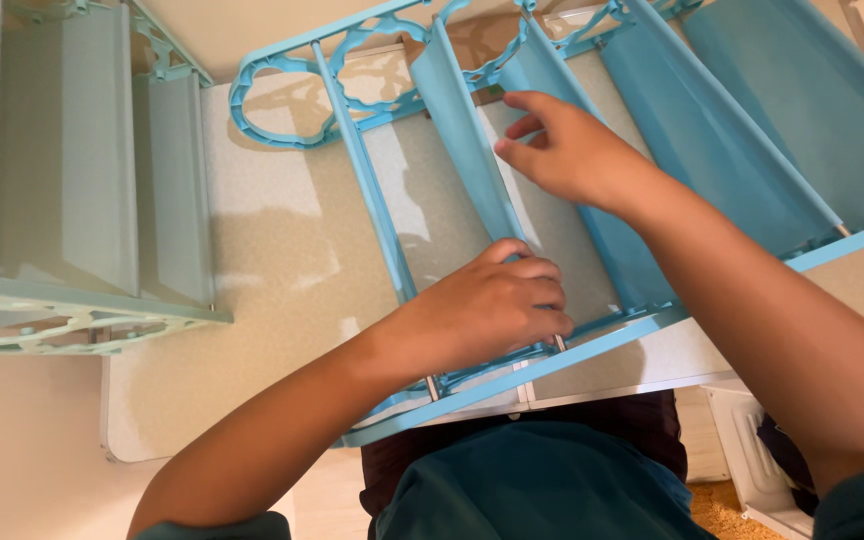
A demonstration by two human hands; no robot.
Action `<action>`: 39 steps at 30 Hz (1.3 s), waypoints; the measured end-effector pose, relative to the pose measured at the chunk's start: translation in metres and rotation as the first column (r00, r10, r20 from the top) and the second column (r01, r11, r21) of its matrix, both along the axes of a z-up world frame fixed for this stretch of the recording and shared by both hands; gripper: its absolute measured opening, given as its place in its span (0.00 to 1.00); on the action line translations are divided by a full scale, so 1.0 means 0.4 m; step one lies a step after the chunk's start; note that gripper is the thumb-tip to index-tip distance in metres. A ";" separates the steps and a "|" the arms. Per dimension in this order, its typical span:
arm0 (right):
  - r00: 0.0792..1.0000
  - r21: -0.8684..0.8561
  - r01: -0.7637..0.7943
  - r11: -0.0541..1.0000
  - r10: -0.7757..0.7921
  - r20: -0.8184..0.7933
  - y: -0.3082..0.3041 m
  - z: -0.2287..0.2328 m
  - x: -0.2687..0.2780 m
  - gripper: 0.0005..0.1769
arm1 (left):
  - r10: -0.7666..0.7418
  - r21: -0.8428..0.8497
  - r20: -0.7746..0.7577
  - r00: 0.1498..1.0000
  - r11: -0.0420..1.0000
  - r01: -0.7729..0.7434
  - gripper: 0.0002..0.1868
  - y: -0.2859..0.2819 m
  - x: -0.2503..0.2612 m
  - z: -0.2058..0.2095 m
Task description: The person assembles a light blue plastic storage rack by hand on a white countertop. They repeatedly attach and detach the top frame to the vertical supports, aligning and snapping the components together. The rack is lifted and repositioned several times during the process.
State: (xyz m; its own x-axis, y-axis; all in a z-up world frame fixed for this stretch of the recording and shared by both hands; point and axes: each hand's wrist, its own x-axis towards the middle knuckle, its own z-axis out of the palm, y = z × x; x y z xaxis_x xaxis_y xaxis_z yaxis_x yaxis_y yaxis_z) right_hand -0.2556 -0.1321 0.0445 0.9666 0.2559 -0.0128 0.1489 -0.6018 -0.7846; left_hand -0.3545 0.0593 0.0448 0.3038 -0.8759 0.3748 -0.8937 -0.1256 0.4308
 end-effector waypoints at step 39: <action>0.992 -0.125 0.111 0.986 -0.117 -0.044 -0.008 0.037 -0.310 0.24 | 0.557 0.000 -0.014 0.830 0.830 -0.557 0.14 0.161 0.053 0.009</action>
State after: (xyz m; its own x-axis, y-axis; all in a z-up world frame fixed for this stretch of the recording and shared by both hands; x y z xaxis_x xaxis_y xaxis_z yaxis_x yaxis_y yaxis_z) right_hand -0.3798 -0.1354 0.0592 0.9867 0.1375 -0.0870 0.0356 -0.7042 -0.7092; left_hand -0.3332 0.1237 0.0484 0.7449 -0.5551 0.3700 -0.6667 -0.5990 0.4436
